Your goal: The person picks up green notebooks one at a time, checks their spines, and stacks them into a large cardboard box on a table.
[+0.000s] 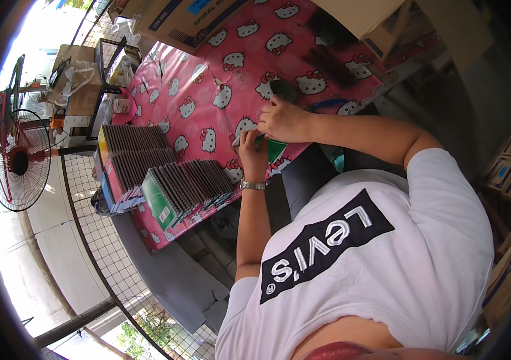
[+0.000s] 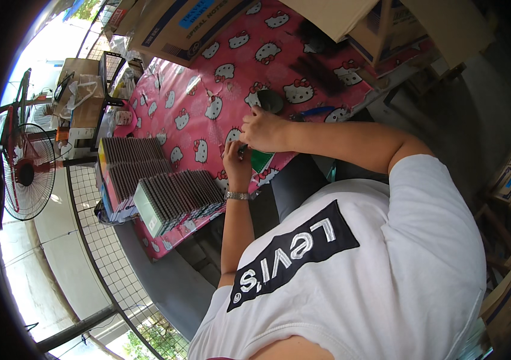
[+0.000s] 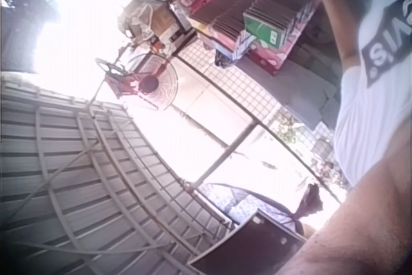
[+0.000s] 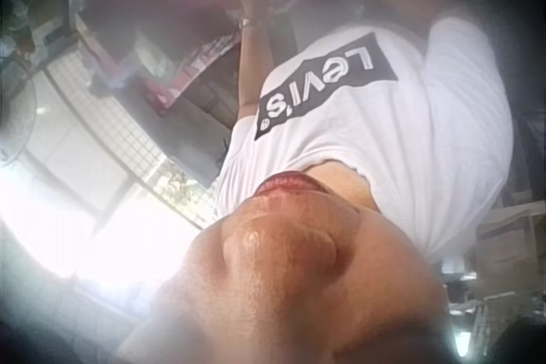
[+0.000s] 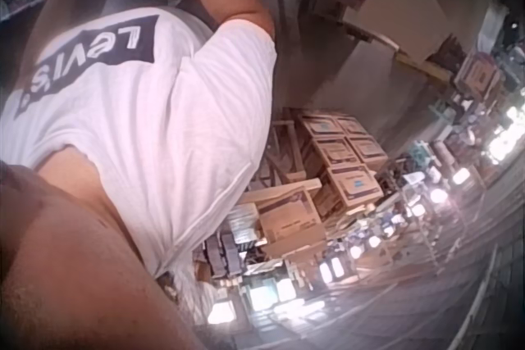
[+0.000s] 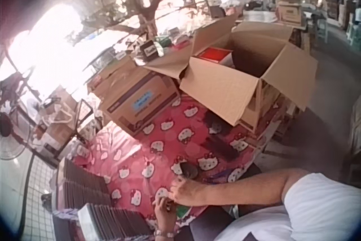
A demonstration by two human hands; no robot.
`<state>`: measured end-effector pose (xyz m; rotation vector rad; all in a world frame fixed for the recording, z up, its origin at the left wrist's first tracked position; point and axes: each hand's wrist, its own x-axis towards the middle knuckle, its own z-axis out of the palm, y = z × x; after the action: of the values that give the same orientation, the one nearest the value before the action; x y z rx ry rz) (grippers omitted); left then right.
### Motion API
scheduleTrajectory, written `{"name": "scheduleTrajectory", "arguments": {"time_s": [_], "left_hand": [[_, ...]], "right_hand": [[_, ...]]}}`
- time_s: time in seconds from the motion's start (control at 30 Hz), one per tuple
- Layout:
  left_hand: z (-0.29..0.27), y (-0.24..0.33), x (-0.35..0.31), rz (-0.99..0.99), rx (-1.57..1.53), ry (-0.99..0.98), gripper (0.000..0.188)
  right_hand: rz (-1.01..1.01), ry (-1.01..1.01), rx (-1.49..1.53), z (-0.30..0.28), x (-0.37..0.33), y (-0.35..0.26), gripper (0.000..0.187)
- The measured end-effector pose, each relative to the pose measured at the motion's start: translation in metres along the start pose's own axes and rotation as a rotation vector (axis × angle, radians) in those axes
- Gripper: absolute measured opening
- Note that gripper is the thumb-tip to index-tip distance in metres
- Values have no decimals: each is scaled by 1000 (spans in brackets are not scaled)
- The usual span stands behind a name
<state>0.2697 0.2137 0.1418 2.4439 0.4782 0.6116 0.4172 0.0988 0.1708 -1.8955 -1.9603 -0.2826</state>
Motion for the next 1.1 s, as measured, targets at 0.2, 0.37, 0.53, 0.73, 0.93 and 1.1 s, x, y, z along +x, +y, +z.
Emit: {"name": "scheduleTrajectory", "arguments": {"time_s": [0.2, 0.37, 0.53, 0.73, 0.93, 1.1], "left_hand": [[-1, -9, -5, -28, -69, -32, 21], [1, -12, -4, -1, -207, -37, 22], [3, -24, -5, -54, -289, -111, 24], [0, -24, -1, -48, -312, -161, 28], [2, -25, 1, -63, -371, -160, 27], [0, -19, 2, -85, -375, -162, 26]], "right_hand": [[239, -490, 677, -7, 23, 47, 18], [104, -203, 482, 41, -13, 128, 37], [321, -474, 1392, 3, -1, 79, 41], [430, -416, 1632, 17, -7, 73, 50], [391, -409, 1543, 20, -3, 72, 53], [386, -343, 1817, 19, -4, 68, 50]]}}
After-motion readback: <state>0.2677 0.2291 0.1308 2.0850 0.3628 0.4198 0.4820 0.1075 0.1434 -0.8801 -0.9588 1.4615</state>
